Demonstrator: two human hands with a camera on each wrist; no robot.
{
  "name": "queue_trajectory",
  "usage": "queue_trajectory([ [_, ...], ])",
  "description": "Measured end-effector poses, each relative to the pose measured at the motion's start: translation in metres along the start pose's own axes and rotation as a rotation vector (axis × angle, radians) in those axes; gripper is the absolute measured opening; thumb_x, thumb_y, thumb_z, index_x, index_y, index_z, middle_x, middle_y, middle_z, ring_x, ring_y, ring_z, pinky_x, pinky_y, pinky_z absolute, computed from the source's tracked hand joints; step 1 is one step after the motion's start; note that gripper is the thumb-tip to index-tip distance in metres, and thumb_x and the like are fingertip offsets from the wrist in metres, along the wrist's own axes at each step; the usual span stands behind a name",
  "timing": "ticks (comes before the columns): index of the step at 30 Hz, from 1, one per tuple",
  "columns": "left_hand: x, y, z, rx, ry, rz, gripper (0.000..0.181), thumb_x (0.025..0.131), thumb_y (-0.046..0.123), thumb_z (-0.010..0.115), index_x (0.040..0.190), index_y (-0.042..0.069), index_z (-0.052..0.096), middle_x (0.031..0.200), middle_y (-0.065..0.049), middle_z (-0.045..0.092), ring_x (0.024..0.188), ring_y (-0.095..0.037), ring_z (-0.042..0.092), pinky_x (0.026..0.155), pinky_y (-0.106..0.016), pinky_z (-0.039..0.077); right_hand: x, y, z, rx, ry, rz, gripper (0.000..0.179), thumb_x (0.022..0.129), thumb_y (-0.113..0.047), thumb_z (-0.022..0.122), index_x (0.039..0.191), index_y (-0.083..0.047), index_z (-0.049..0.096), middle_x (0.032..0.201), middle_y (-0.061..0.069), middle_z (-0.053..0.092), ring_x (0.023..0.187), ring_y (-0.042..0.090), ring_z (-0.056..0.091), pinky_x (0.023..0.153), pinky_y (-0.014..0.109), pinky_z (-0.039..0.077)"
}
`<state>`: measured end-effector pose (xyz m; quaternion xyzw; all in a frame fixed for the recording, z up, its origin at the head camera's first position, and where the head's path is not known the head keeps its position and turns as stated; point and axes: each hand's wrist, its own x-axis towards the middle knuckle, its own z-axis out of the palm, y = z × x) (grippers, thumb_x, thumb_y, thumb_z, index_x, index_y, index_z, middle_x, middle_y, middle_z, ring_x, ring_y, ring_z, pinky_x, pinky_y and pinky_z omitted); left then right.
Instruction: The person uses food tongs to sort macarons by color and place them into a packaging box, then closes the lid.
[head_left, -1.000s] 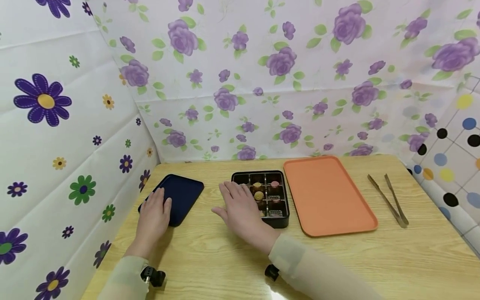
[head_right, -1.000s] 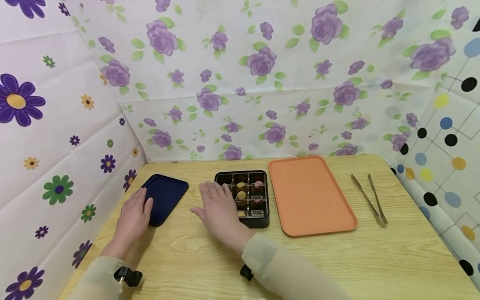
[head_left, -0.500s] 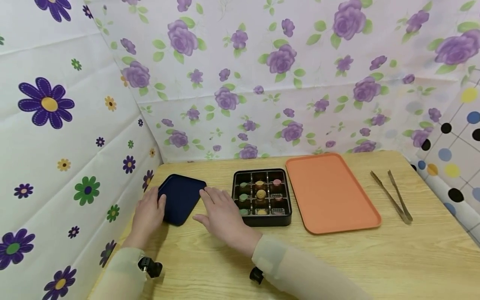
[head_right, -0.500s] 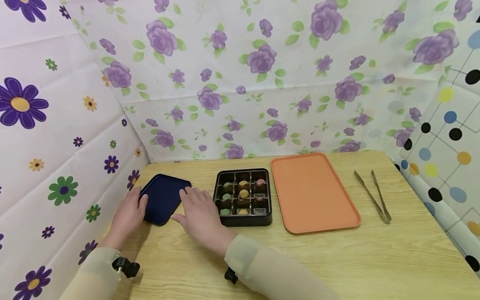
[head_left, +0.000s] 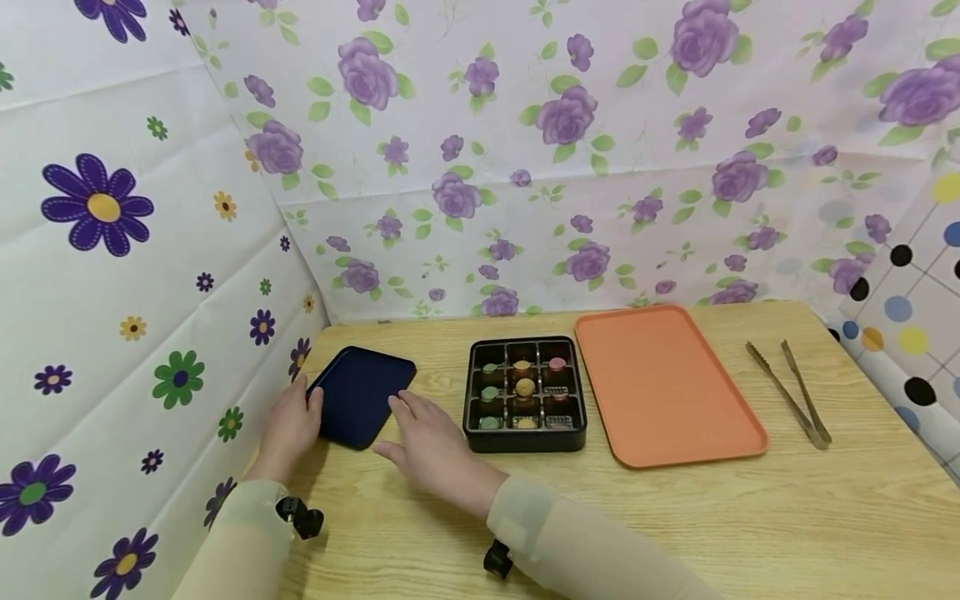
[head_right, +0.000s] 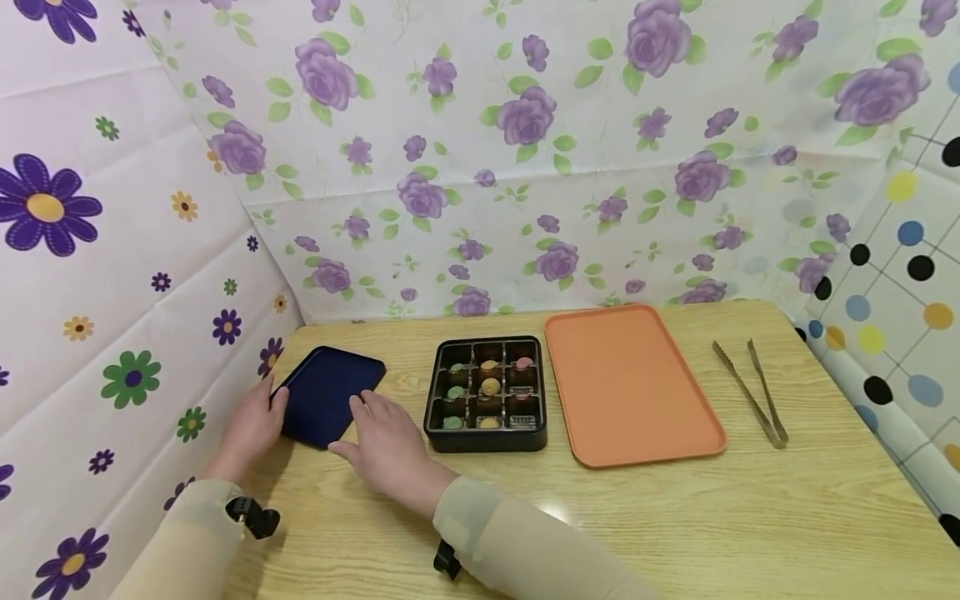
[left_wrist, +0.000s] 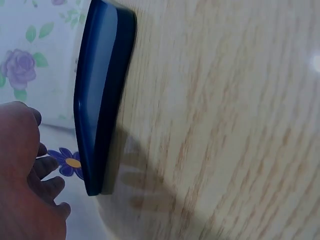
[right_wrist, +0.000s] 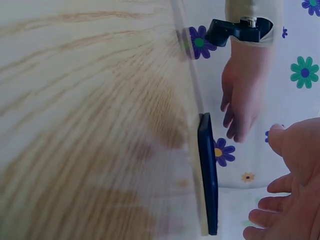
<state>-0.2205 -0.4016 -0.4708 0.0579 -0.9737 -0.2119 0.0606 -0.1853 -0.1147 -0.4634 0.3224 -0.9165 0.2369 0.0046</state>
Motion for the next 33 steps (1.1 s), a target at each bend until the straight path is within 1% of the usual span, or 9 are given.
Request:
queue_trajectory([
  [2, 0.002, -0.004, 0.001, -0.008, -0.021, -0.017, 0.063, 0.121, 0.023, 0.037, 0.165, -0.02, 0.024, 0.165, -0.046, 0.03, 0.152, -0.063, 0.031, 0.126, -0.071, 0.026, 0.002, 0.0, 0.004, 0.014, -0.006, 0.006, 0.077, 0.115, -0.058, 0.051, 0.173, -0.009, 0.036, 0.177, 0.014, 0.035, 0.162, 0.028, 0.036, 0.13, 0.043, 0.036],
  [7, 0.002, -0.011, 0.004, -0.028, -0.087, -0.071, 0.065, 0.122, 0.026, 0.035, 0.166, -0.019, 0.02, 0.167, -0.046, 0.025, 0.154, -0.063, 0.027, 0.127, -0.071, 0.025, 0.007, 0.0, 0.012, 0.07, -0.022, 0.049, 0.078, 0.114, -0.059, 0.053, 0.172, -0.008, 0.04, 0.175, 0.014, 0.039, 0.158, 0.03, 0.043, 0.121, 0.047, 0.047],
  [10, 0.0, -0.015, 0.007, -0.04, -0.109, -0.097, 0.067, 0.122, 0.028, 0.033, 0.168, -0.018, 0.017, 0.169, -0.045, 0.023, 0.155, -0.063, 0.025, 0.127, -0.071, 0.024, 0.008, 0.0, 0.015, 0.108, -0.04, 0.071, 0.078, 0.114, -0.057, 0.054, 0.172, -0.007, 0.039, 0.175, 0.013, 0.039, 0.158, 0.031, 0.043, 0.122, 0.048, 0.047],
  [13, -0.002, -0.017, 0.008, -0.04, -0.117, -0.102, 0.067, 0.122, 0.029, 0.033, 0.168, -0.017, 0.016, 0.169, -0.045, 0.022, 0.155, -0.063, 0.025, 0.127, -0.072, 0.023, 0.01, 0.002, 0.019, 0.121, -0.051, 0.081, 0.078, 0.115, -0.058, 0.054, 0.172, -0.007, 0.039, 0.176, 0.013, 0.037, 0.16, 0.03, 0.04, 0.125, 0.048, 0.043],
  [18, -0.006, -0.013, 0.009, -0.024, -0.111, -0.087, 0.067, 0.122, 0.029, 0.035, 0.167, -0.019, 0.018, 0.168, -0.045, 0.024, 0.154, -0.063, 0.027, 0.127, -0.071, 0.025, 0.013, 0.004, 0.024, 0.146, -0.071, 0.107, 0.078, 0.115, -0.057, 0.054, 0.172, -0.006, 0.038, 0.177, 0.015, 0.035, 0.162, 0.031, 0.037, 0.128, 0.047, 0.038],
  [23, -0.013, -0.006, 0.016, -0.039, -0.093, -0.086, 0.067, 0.122, 0.028, 0.035, 0.167, -0.019, 0.02, 0.167, -0.045, 0.026, 0.153, -0.063, 0.029, 0.126, -0.072, 0.026, 0.015, 0.009, 0.03, 0.182, -0.091, 0.158, 0.079, 0.115, -0.055, 0.056, 0.172, -0.004, 0.036, 0.178, 0.017, 0.033, 0.165, 0.033, 0.028, 0.132, 0.048, 0.03],
  [26, -0.016, -0.001, 0.02, -0.044, -0.077, -0.082, 0.066, 0.122, 0.028, 0.036, 0.167, -0.018, 0.022, 0.166, -0.044, 0.03, 0.151, -0.064, 0.032, 0.125, -0.073, 0.027, 0.016, 0.012, 0.032, 0.186, -0.096, 0.166, 0.08, 0.115, -0.054, 0.057, 0.172, -0.003, 0.036, 0.177, 0.019, 0.032, 0.167, 0.035, 0.023, 0.133, 0.049, 0.027],
  [30, -0.018, 0.008, 0.021, -0.039, -0.04, -0.076, 0.065, 0.122, 0.029, 0.037, 0.166, -0.018, 0.027, 0.162, -0.046, 0.036, 0.147, -0.066, 0.037, 0.122, -0.075, 0.029, 0.02, 0.015, 0.036, 0.166, -0.087, 0.17, 0.081, 0.115, -0.056, 0.056, 0.172, -0.002, 0.036, 0.177, 0.021, 0.032, 0.167, 0.037, 0.02, 0.133, 0.05, 0.027],
  [33, -0.019, 0.012, 0.022, -0.025, -0.009, -0.079, 0.064, 0.121, 0.029, 0.037, 0.164, -0.019, 0.031, 0.157, -0.048, 0.041, 0.142, -0.068, 0.041, 0.12, -0.076, 0.032, 0.023, 0.017, 0.039, 0.164, -0.08, 0.193, 0.081, 0.114, -0.056, 0.056, 0.172, -0.002, 0.036, 0.177, 0.022, 0.031, 0.168, 0.037, 0.019, 0.133, 0.05, 0.027],
])
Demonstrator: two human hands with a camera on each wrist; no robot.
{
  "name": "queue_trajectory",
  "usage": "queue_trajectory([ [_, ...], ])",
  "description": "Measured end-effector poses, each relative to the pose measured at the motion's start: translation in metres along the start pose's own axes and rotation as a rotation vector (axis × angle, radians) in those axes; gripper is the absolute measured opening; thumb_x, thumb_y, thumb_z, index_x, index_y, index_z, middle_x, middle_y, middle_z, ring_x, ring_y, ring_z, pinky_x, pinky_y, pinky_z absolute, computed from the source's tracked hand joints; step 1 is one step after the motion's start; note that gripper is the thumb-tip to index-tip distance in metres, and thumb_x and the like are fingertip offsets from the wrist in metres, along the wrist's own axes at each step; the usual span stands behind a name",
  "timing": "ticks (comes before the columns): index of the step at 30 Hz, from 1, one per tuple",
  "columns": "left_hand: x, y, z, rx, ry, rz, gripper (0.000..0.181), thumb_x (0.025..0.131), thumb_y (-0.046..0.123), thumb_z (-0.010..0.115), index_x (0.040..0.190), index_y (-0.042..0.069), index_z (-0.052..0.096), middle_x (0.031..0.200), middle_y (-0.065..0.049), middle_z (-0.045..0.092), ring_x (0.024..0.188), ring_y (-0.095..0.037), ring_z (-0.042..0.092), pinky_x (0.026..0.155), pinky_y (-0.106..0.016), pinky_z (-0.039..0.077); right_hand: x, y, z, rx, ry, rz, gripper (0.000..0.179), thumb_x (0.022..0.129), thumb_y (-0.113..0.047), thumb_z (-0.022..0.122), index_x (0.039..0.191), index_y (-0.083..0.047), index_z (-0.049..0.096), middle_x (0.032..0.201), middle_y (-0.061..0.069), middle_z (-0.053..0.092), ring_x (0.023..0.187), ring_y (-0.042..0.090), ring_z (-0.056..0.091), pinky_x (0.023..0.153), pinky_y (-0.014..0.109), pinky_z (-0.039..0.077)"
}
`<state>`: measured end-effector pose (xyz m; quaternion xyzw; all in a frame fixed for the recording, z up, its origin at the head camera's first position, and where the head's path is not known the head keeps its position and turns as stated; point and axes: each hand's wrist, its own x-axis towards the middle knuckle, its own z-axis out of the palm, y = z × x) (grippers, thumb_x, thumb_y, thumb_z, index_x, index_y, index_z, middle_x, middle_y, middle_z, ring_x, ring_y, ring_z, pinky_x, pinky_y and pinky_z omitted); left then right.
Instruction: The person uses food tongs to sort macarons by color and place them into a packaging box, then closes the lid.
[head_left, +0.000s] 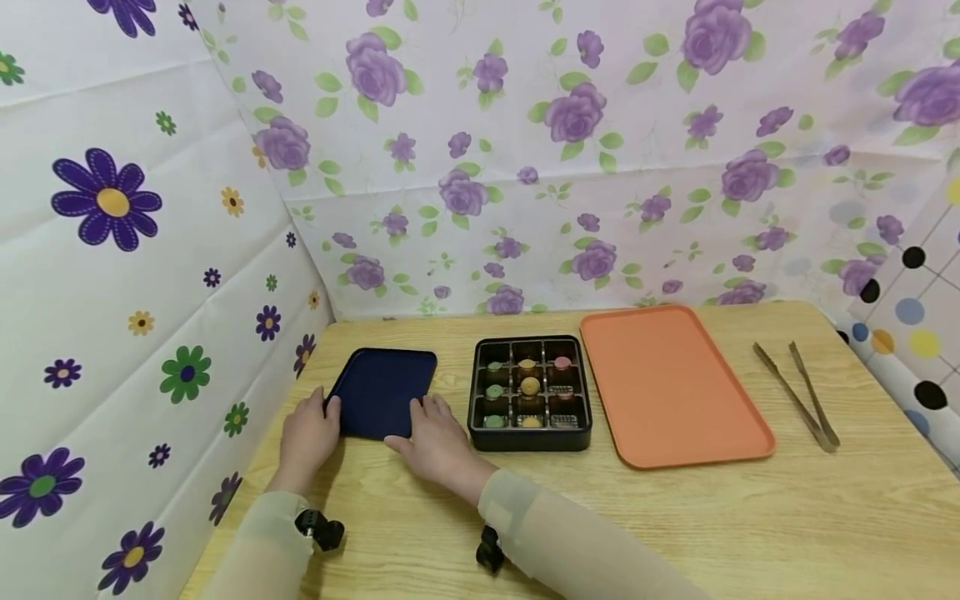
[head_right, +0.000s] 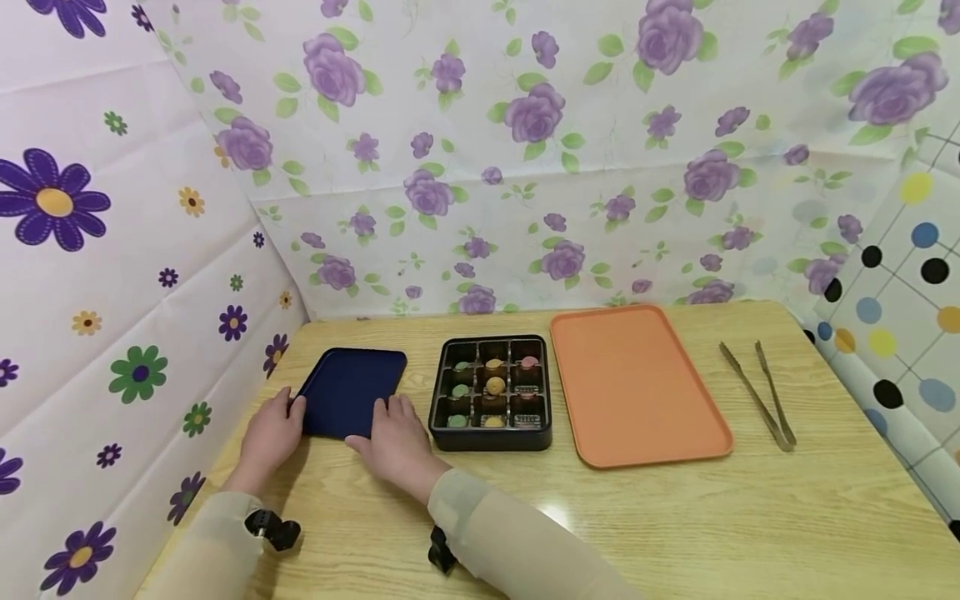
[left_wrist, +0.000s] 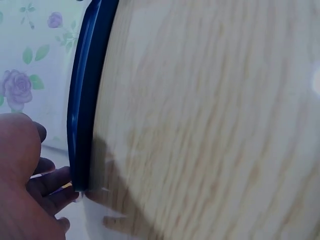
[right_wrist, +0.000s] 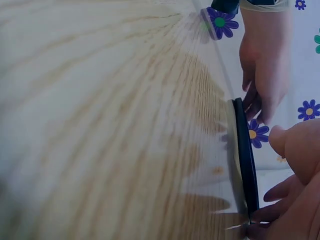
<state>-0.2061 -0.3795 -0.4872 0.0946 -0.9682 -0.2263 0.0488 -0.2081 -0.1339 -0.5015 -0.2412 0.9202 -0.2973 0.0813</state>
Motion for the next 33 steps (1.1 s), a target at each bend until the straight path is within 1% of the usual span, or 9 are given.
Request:
queue_trajectory([
  [3, 0.0, 0.002, 0.003, -0.001, 0.014, -0.011, 0.063, 0.121, 0.028, 0.038, 0.163, -0.019, 0.032, 0.154, -0.049, 0.042, 0.139, -0.069, 0.043, 0.118, -0.075, 0.035, 0.001, 0.001, -0.001, 0.02, 0.007, 0.028, 0.081, 0.114, -0.056, 0.056, 0.172, -0.003, 0.036, 0.177, 0.021, 0.031, 0.168, 0.037, 0.018, 0.133, 0.05, 0.027],
  [5, 0.001, 0.003, 0.006, -0.014, 0.005, -0.019, 0.062, 0.121, 0.027, 0.037, 0.164, -0.018, 0.031, 0.158, -0.047, 0.041, 0.142, -0.067, 0.042, 0.119, -0.074, 0.036, 0.0, 0.001, -0.002, 0.028, 0.008, 0.039, 0.081, 0.114, -0.055, 0.057, 0.172, -0.002, 0.036, 0.177, 0.021, 0.033, 0.168, 0.036, 0.019, 0.133, 0.05, 0.027],
  [10, -0.001, 0.005, 0.01, -0.082, -0.024, -0.048, 0.058, 0.121, 0.02, 0.034, 0.168, -0.013, 0.029, 0.164, -0.04, 0.038, 0.147, -0.062, 0.042, 0.119, -0.072, 0.038, -0.003, 0.002, -0.006, 0.048, 0.013, 0.038, 0.079, 0.115, -0.053, 0.056, 0.171, 0.0, 0.036, 0.176, 0.022, 0.033, 0.167, 0.038, 0.02, 0.132, 0.052, 0.028],
  [13, -0.004, 0.006, 0.011, -0.128, -0.004, -0.073, 0.055, 0.12, 0.015, 0.033, 0.168, -0.011, 0.031, 0.163, -0.039, 0.041, 0.147, -0.06, 0.044, 0.119, -0.071, 0.039, -0.007, 0.002, -0.009, 0.108, 0.001, 0.049, 0.08, 0.115, -0.052, 0.056, 0.172, -0.001, 0.034, 0.177, 0.023, 0.031, 0.168, 0.038, 0.018, 0.132, 0.054, 0.028],
  [16, -0.008, 0.006, 0.012, -0.175, 0.047, -0.076, 0.053, 0.12, 0.012, 0.034, 0.167, -0.011, 0.034, 0.16, -0.04, 0.045, 0.145, -0.06, 0.045, 0.118, -0.07, 0.039, -0.01, -0.001, -0.014, 0.169, 0.007, 0.048, 0.081, 0.115, -0.053, 0.056, 0.173, -0.001, 0.033, 0.177, 0.024, 0.029, 0.168, 0.038, 0.017, 0.132, 0.056, 0.029],
  [19, -0.011, 0.008, 0.014, -0.222, 0.124, -0.06, 0.051, 0.119, 0.01, 0.036, 0.165, -0.012, 0.038, 0.154, -0.041, 0.048, 0.14, -0.06, 0.048, 0.116, -0.07, 0.042, -0.011, -0.005, -0.019, 0.209, 0.037, 0.028, 0.082, 0.115, -0.055, 0.056, 0.173, -0.001, 0.032, 0.179, 0.025, 0.025, 0.167, 0.04, 0.018, 0.13, 0.058, 0.032],
  [24, -0.013, 0.017, 0.018, -0.34, 0.236, -0.075, 0.05, 0.12, 0.01, 0.037, 0.166, -0.007, 0.041, 0.15, -0.035, 0.052, 0.135, -0.055, 0.054, 0.11, -0.067, 0.049, -0.016, -0.011, -0.033, 0.245, 0.086, 0.006, 0.084, 0.114, -0.057, 0.055, 0.176, -0.006, 0.027, 0.183, 0.02, 0.011, 0.167, 0.039, 0.018, 0.129, 0.059, 0.034],
  [28, -0.013, 0.034, 0.016, -0.423, 0.328, -0.072, 0.046, 0.12, 0.01, 0.04, 0.163, -0.002, 0.05, 0.151, -0.031, 0.055, 0.138, -0.051, 0.054, 0.113, -0.064, 0.047, -0.021, -0.009, -0.053, 0.269, 0.114, -0.001, 0.084, 0.114, -0.058, 0.055, 0.177, -0.011, 0.024, 0.184, 0.017, 0.008, 0.167, 0.038, 0.018, 0.129, 0.06, 0.032],
  [33, -0.012, 0.067, 0.009, -0.473, 0.44, 0.002, 0.039, 0.118, 0.003, 0.045, 0.152, -0.003, 0.063, 0.147, -0.029, 0.06, 0.14, -0.049, 0.053, 0.119, -0.06, 0.043, -0.027, 0.008, -0.085, 0.357, 0.13, -0.002, 0.086, 0.113, -0.059, 0.056, 0.179, -0.017, 0.019, 0.184, 0.014, 0.01, 0.167, 0.037, 0.021, 0.129, 0.06, 0.032],
])
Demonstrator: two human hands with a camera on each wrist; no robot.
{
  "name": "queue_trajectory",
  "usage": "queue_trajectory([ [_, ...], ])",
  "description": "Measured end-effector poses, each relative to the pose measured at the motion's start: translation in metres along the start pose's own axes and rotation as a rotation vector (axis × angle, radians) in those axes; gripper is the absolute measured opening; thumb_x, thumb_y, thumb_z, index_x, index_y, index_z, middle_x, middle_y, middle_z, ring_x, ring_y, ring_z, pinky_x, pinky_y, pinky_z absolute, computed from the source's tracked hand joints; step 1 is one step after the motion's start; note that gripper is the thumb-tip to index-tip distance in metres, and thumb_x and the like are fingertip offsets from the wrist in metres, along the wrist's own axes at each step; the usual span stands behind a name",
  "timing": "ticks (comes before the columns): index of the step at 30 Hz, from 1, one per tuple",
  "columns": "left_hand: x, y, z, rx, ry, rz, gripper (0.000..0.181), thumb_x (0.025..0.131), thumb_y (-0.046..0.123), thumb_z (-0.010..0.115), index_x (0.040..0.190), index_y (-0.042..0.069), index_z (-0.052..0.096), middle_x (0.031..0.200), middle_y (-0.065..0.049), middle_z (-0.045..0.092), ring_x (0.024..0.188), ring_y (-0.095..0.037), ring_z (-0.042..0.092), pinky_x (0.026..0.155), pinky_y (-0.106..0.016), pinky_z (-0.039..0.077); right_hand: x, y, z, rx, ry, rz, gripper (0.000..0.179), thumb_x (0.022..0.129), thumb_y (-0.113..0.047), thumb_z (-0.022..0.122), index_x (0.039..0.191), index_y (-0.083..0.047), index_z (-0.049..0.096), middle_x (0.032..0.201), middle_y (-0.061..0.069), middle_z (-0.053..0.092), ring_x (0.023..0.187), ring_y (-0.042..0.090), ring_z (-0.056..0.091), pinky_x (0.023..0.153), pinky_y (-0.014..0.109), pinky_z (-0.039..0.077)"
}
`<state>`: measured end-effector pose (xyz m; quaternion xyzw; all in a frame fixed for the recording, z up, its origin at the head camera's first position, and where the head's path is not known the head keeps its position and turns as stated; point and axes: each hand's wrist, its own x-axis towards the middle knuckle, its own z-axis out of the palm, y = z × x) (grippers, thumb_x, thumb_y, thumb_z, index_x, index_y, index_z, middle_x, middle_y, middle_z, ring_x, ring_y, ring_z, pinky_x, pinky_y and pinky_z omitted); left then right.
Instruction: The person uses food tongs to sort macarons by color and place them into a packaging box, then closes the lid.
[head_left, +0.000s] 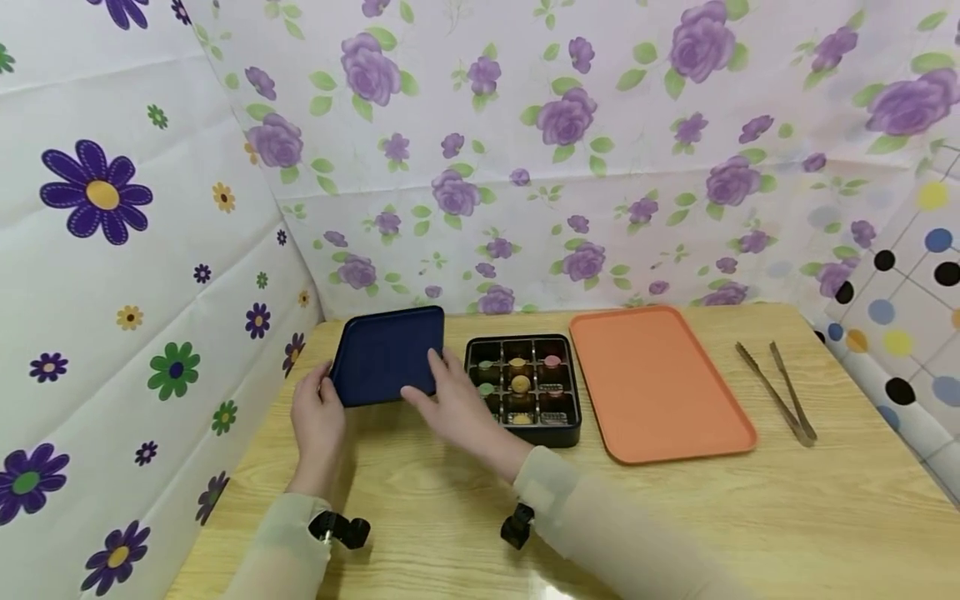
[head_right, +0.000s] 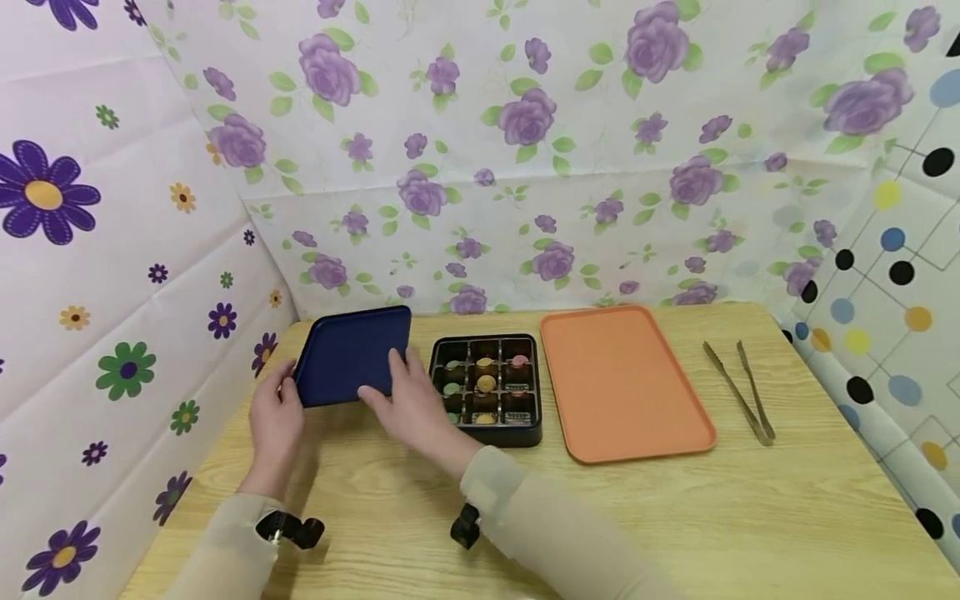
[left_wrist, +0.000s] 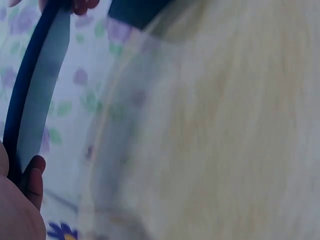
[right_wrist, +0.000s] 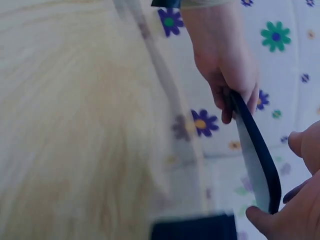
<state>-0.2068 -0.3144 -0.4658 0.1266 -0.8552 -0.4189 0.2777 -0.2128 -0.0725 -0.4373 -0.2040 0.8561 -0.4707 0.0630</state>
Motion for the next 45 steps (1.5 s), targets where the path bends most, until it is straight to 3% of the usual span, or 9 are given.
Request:
queue_trajectory([
  [7, -0.006, 0.04, 0.027, -0.123, 0.0, 0.112, 0.036, 0.117, 0.002, 0.049, 0.149, -0.001, 0.066, 0.141, -0.027, 0.062, 0.131, -0.045, 0.059, 0.11, -0.056, 0.048, 0.002, 0.022, -0.06, 0.116, 0.082, 0.038, 0.085, 0.114, -0.056, 0.058, 0.179, -0.017, 0.019, 0.181, 0.013, 0.024, 0.158, 0.034, 0.041, 0.122, 0.057, 0.044],
  [12, -0.018, 0.056, 0.047, -0.188, -0.019, 0.176, 0.035, 0.117, 0.002, 0.051, 0.148, 0.001, 0.067, 0.136, -0.025, 0.062, 0.125, -0.043, 0.061, 0.104, -0.053, 0.05, 0.006, 0.037, -0.097, 0.176, 0.147, 0.121, 0.081, 0.115, -0.053, 0.058, 0.179, -0.024, 0.019, 0.174, 0.009, 0.041, 0.13, 0.027, 0.066, 0.093, 0.05, 0.06],
  [21, -0.036, 0.081, 0.066, -0.215, -0.018, 0.343, 0.033, 0.114, -0.003, 0.056, 0.143, 0.001, 0.07, 0.136, -0.023, 0.065, 0.119, -0.038, 0.065, 0.093, -0.044, 0.053, 0.01, 0.056, -0.149, 0.169, 0.225, 0.137, 0.073, 0.118, -0.047, 0.054, 0.178, -0.019, 0.024, 0.166, 0.016, 0.047, 0.099, 0.035, 0.067, 0.072, 0.051, 0.063],
  [23, -0.038, 0.082, 0.069, -0.207, -0.005, 0.378, 0.032, 0.113, -0.004, 0.057, 0.142, 0.001, 0.071, 0.135, -0.023, 0.065, 0.118, -0.037, 0.066, 0.089, -0.039, 0.053, 0.009, 0.058, -0.157, 0.15, 0.238, 0.128, 0.068, 0.119, -0.043, 0.053, 0.177, -0.017, 0.03, 0.163, 0.016, 0.05, 0.103, 0.036, 0.067, 0.074, 0.052, 0.062],
  [26, -0.041, 0.082, 0.073, -0.195, 0.001, 0.403, 0.033, 0.113, -0.004, 0.058, 0.142, 0.002, 0.071, 0.135, -0.022, 0.066, 0.114, -0.035, 0.067, 0.083, -0.033, 0.051, 0.009, 0.059, -0.166, 0.093, 0.269, 0.096, 0.057, 0.12, -0.035, 0.052, 0.171, -0.011, 0.043, 0.156, 0.017, 0.058, 0.12, 0.032, 0.067, 0.089, 0.052, 0.061],
  [30, -0.043, 0.084, 0.075, -0.202, -0.029, 0.376, 0.034, 0.114, -0.001, 0.058, 0.146, 0.004, 0.07, 0.139, -0.021, 0.064, 0.106, -0.032, 0.066, 0.081, -0.032, 0.05, 0.008, 0.058, -0.177, 0.053, 0.317, 0.063, 0.047, 0.12, -0.026, 0.054, 0.161, -0.005, 0.057, 0.142, 0.018, 0.069, 0.12, 0.033, 0.07, 0.1, 0.05, 0.058],
  [35, -0.041, 0.09, 0.074, -0.238, -0.108, 0.254, 0.038, 0.117, 0.006, 0.056, 0.155, 0.007, 0.064, 0.151, -0.016, 0.058, 0.107, -0.03, 0.067, 0.088, -0.039, 0.055, 0.004, 0.051, -0.187, 0.13, 0.341, 0.043, 0.043, 0.118, -0.023, 0.058, 0.158, -0.006, 0.061, 0.127, 0.016, 0.074, 0.103, 0.035, 0.069, 0.08, 0.039, 0.058],
  [39, -0.037, 0.095, 0.073, -0.245, -0.169, 0.178, 0.039, 0.118, 0.008, 0.054, 0.156, 0.004, 0.062, 0.148, -0.017, 0.063, 0.117, -0.033, 0.067, 0.096, -0.046, 0.056, 0.001, 0.046, -0.19, 0.212, 0.358, -0.003, 0.04, 0.117, -0.019, 0.06, 0.155, -0.007, 0.064, 0.116, 0.016, 0.071, 0.088, 0.035, 0.066, 0.069, 0.033, 0.059],
  [45, -0.03, 0.107, 0.072, -0.276, -0.196, 0.091, 0.033, 0.118, 0.011, 0.055, 0.149, 0.006, 0.067, 0.126, -0.016, 0.071, 0.112, -0.03, 0.066, 0.093, -0.044, 0.054, -0.008, 0.033, -0.19, 0.126, 0.426, -0.086, 0.038, 0.118, -0.022, 0.06, 0.154, -0.012, 0.065, 0.109, 0.011, 0.067, 0.077, 0.028, 0.066, 0.064, 0.033, 0.057],
])
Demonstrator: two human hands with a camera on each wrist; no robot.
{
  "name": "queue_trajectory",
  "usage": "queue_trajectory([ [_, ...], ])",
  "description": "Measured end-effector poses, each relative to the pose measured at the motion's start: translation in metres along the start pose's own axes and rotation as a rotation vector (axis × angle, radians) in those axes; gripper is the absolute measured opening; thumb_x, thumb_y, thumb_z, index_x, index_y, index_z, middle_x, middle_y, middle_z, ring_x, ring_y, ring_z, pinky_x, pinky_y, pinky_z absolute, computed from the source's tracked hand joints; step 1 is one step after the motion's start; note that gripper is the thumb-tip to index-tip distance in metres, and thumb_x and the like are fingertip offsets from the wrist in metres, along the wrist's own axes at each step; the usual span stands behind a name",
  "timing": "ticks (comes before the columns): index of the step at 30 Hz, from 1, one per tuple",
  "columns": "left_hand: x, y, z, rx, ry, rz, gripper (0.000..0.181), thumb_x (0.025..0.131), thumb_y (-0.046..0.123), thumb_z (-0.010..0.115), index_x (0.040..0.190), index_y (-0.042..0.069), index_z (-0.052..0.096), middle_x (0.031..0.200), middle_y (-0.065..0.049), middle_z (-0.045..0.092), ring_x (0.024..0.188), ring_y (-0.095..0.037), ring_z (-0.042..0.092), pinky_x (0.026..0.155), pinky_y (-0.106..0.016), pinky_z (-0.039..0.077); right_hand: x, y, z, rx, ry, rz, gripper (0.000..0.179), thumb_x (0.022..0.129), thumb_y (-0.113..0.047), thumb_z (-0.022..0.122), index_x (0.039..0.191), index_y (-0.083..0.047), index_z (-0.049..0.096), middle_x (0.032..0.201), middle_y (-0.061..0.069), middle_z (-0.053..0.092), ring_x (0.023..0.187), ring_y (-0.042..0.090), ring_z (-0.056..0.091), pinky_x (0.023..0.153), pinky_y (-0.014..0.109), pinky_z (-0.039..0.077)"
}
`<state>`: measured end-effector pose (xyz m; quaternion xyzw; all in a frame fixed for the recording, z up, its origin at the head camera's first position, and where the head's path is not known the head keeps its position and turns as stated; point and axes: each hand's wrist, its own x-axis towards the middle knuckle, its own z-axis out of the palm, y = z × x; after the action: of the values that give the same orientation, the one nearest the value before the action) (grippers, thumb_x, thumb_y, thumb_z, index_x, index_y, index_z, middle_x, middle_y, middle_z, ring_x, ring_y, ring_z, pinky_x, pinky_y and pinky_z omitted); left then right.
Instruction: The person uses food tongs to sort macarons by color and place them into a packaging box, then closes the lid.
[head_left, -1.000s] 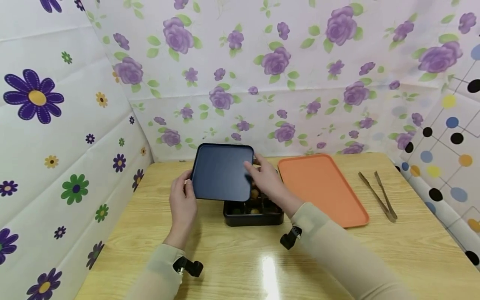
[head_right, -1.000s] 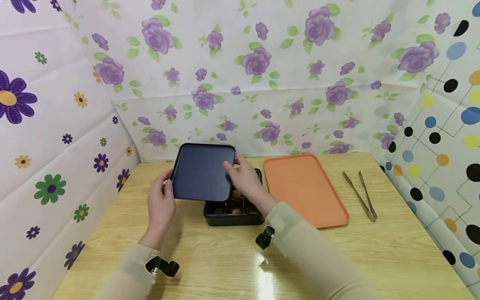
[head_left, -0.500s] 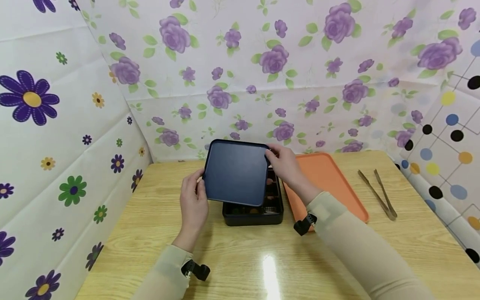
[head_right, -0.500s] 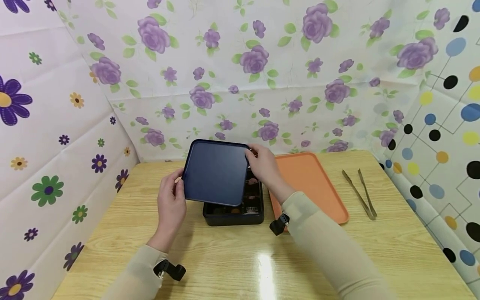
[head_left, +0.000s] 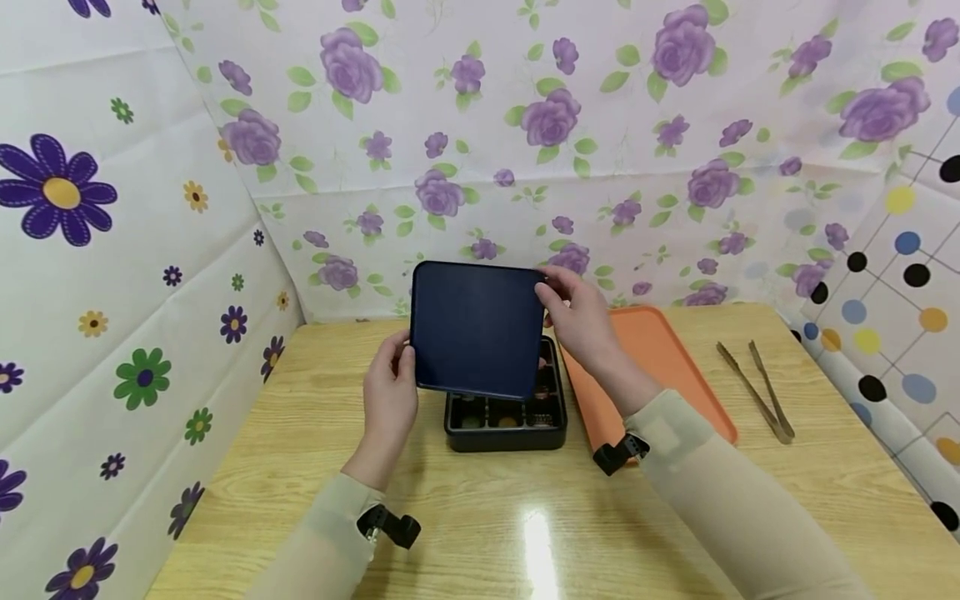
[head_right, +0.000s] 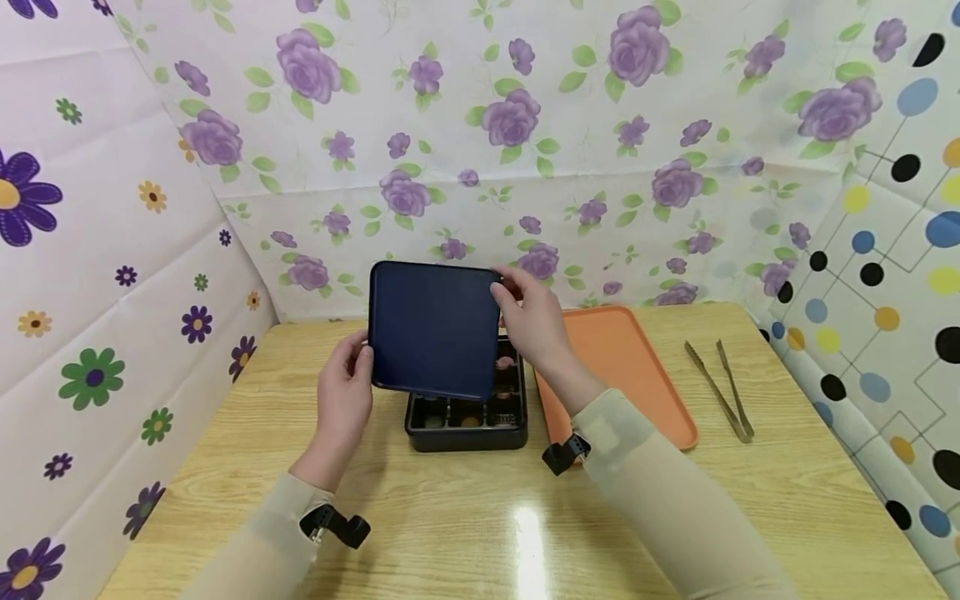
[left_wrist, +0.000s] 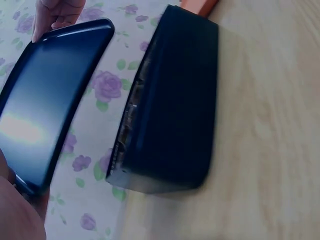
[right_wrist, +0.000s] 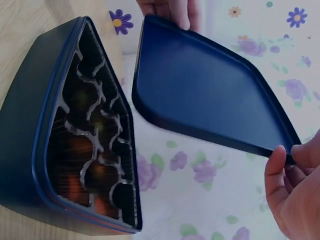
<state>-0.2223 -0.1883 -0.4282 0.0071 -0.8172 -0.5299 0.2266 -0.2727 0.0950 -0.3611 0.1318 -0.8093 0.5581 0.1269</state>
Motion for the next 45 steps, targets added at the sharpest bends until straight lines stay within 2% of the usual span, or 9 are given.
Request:
queue_trajectory([
  [3, 0.005, 0.007, -0.001, -0.054, -0.006, -0.03, 0.032, 0.119, 0.013, 0.054, 0.148, 0.008, 0.067, 0.126, -0.015, 0.07, 0.114, -0.03, 0.064, 0.096, -0.045, 0.053, -0.005, -0.007, 0.0, -0.019, 0.038, -0.065, 0.036, 0.118, -0.021, 0.06, 0.152, -0.012, 0.066, 0.11, 0.01, 0.067, 0.076, 0.03, 0.066, 0.065, 0.032, 0.057],
  [6, 0.007, 0.014, -0.003, -0.127, -0.04, -0.091, 0.038, 0.121, 0.023, 0.049, 0.155, 0.011, 0.063, 0.144, -0.012, 0.066, 0.134, -0.028, 0.06, 0.111, -0.046, 0.05, -0.01, -0.01, 0.001, -0.019, 0.063, -0.123, 0.034, 0.117, -0.018, 0.06, 0.15, -0.011, 0.067, 0.115, 0.01, 0.068, 0.083, 0.031, 0.068, 0.069, 0.031, 0.058],
  [10, 0.008, 0.023, -0.007, -0.198, -0.124, -0.176, 0.056, 0.122, 0.045, 0.039, 0.169, 0.018, 0.048, 0.171, -0.006, 0.044, 0.16, -0.026, 0.036, 0.13, -0.05, 0.033, -0.015, -0.012, 0.0, -0.036, 0.098, -0.195, 0.035, 0.117, -0.016, 0.06, 0.15, -0.01, 0.069, 0.124, 0.01, 0.071, 0.098, 0.029, 0.069, 0.078, 0.035, 0.06],
  [13, 0.009, 0.027, -0.008, -0.221, -0.187, -0.211, 0.066, 0.119, 0.057, 0.033, 0.175, 0.023, 0.036, 0.176, -0.008, 0.033, 0.163, -0.03, 0.028, 0.133, -0.054, 0.026, -0.018, -0.01, -0.002, -0.088, 0.122, -0.248, 0.036, 0.117, -0.016, 0.061, 0.152, -0.011, 0.069, 0.125, 0.01, 0.072, 0.099, 0.027, 0.068, 0.081, 0.037, 0.057],
  [19, 0.013, 0.031, -0.006, -0.336, -0.265, -0.238, 0.069, 0.122, 0.053, 0.026, 0.176, 0.01, 0.028, 0.176, -0.018, 0.035, 0.163, -0.036, 0.032, 0.134, -0.049, 0.024, -0.021, -0.002, -0.005, -0.154, 0.165, -0.305, 0.035, 0.115, -0.013, 0.065, 0.149, -0.014, 0.073, 0.114, 0.008, 0.075, 0.086, 0.02, 0.063, 0.074, 0.032, 0.05],
  [27, 0.015, 0.03, 0.001, -0.596, -0.327, -0.324, 0.078, 0.12, 0.055, 0.026, 0.176, 0.001, 0.016, 0.181, -0.021, 0.02, 0.167, -0.033, 0.022, 0.134, -0.04, 0.026, -0.037, 0.01, -0.006, -0.236, 0.177, -0.386, 0.03, 0.109, -0.004, 0.07, 0.138, -0.009, 0.079, 0.126, 0.01, 0.079, 0.104, 0.025, 0.076, 0.085, 0.043, 0.065],
  [33, 0.013, 0.024, 0.002, -0.638, -0.386, -0.353, 0.077, 0.119, 0.057, 0.029, 0.179, 0.01, 0.013, 0.183, -0.019, 0.011, 0.169, -0.03, 0.016, 0.134, -0.042, 0.024, -0.056, 0.026, -0.008, -0.22, 0.11, -0.369, 0.036, 0.107, 0.0, 0.073, 0.141, -0.008, 0.077, 0.132, 0.011, 0.077, 0.112, 0.026, 0.077, 0.09, 0.043, 0.066],
  [39, 0.011, 0.012, 0.007, -0.715, -0.417, -0.415, 0.068, 0.122, 0.043, 0.039, 0.177, 0.008, 0.019, 0.182, -0.015, 0.016, 0.167, -0.025, 0.022, 0.132, -0.04, 0.029, -0.074, 0.043, -0.01, -0.098, 0.006, -0.276, 0.047, 0.104, -0.007, 0.079, 0.15, -0.009, 0.071, 0.143, 0.011, 0.071, 0.126, 0.029, 0.072, 0.103, 0.048, 0.061],
  [45, 0.007, -0.001, 0.011, -0.585, -0.494, -0.37, 0.063, 0.118, 0.022, 0.042, 0.178, 0.013, 0.022, 0.184, -0.009, 0.013, 0.169, -0.025, 0.016, 0.135, -0.041, 0.018, -0.091, 0.059, -0.01, -0.145, -0.019, -0.248, 0.035, 0.106, -0.016, 0.078, 0.141, -0.015, 0.078, 0.147, 0.003, 0.07, 0.13, 0.023, 0.07, 0.1, 0.04, 0.062],
])
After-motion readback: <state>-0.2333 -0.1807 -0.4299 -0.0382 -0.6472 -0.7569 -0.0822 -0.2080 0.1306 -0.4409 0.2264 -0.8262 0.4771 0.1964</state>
